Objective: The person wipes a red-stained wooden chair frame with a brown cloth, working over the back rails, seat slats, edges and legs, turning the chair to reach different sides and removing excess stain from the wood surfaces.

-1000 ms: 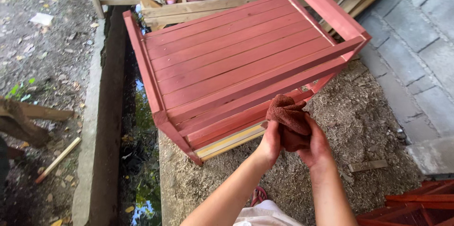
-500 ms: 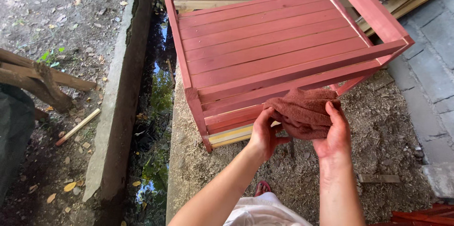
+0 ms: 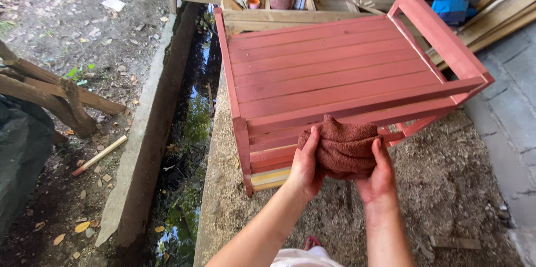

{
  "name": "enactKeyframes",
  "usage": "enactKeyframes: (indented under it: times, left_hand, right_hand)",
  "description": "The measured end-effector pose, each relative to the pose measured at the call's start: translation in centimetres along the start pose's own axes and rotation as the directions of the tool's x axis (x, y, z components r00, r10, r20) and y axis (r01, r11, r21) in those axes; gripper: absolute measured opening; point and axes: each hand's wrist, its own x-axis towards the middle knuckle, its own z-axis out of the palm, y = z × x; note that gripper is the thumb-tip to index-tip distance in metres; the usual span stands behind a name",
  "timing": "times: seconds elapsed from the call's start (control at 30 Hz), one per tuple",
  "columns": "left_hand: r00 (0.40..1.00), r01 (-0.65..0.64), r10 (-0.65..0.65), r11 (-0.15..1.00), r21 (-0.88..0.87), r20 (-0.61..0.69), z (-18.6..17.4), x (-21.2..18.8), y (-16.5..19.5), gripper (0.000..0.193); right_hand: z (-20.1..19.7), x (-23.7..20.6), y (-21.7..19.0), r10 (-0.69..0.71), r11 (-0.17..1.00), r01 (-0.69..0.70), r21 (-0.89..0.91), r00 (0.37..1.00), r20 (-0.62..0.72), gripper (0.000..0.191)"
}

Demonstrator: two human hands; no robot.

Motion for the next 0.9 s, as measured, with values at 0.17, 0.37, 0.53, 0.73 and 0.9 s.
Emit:
enactKeyframes:
  times: [0.17, 0.37, 0.53, 0.73, 0.9]
  left_hand:
    - [0.997, 0.041, -0.039, 0.998, -0.038, 0.062, -1.2, 0.9, 0.5, 0.066]
    - [0.986, -0.146, 0.161, 0.750, 0.645, 0.036, -0.8, 2.7, 1.4, 0.057]
    - [0.860, -0.156, 0.496, 0.027, 0.987, 0.122, 0.7, 1.7, 3.1, 0.054]
    - [0.576, -0.361, 0.736, -0.162, 0.918, 0.356, -0.1, 1.4, 3.9, 0.031]
    - [0.465, -0.407, 0.769, -0.254, 0.878, 0.438, -2.3, 4.4, 5.5, 0.017]
  right_hand:
    - [0.7, 0.4, 2.3, 0.161, 0.975, -0.148, 0.165, 0.984, -0.071, 0.083]
    - [1.4, -0.8, 4.6, 0.179, 0.834, -0.226, 0.503, 0.974, 0.139, 0.073]
    - [-0.4, -0.6, 5.0, 0.123, 0.889, -0.112, 0.444, 0.992, 0.004, 0.074]
    - [-2.8, 0.3, 5.0, 0.125, 0.944, -0.043, 0.327, 0.963, -0.237, 0.082]
    - [-3.5, 0.3, 4.4, 0.119, 0.955, -0.047, 0.292, 0.965, -0.233, 0.079]
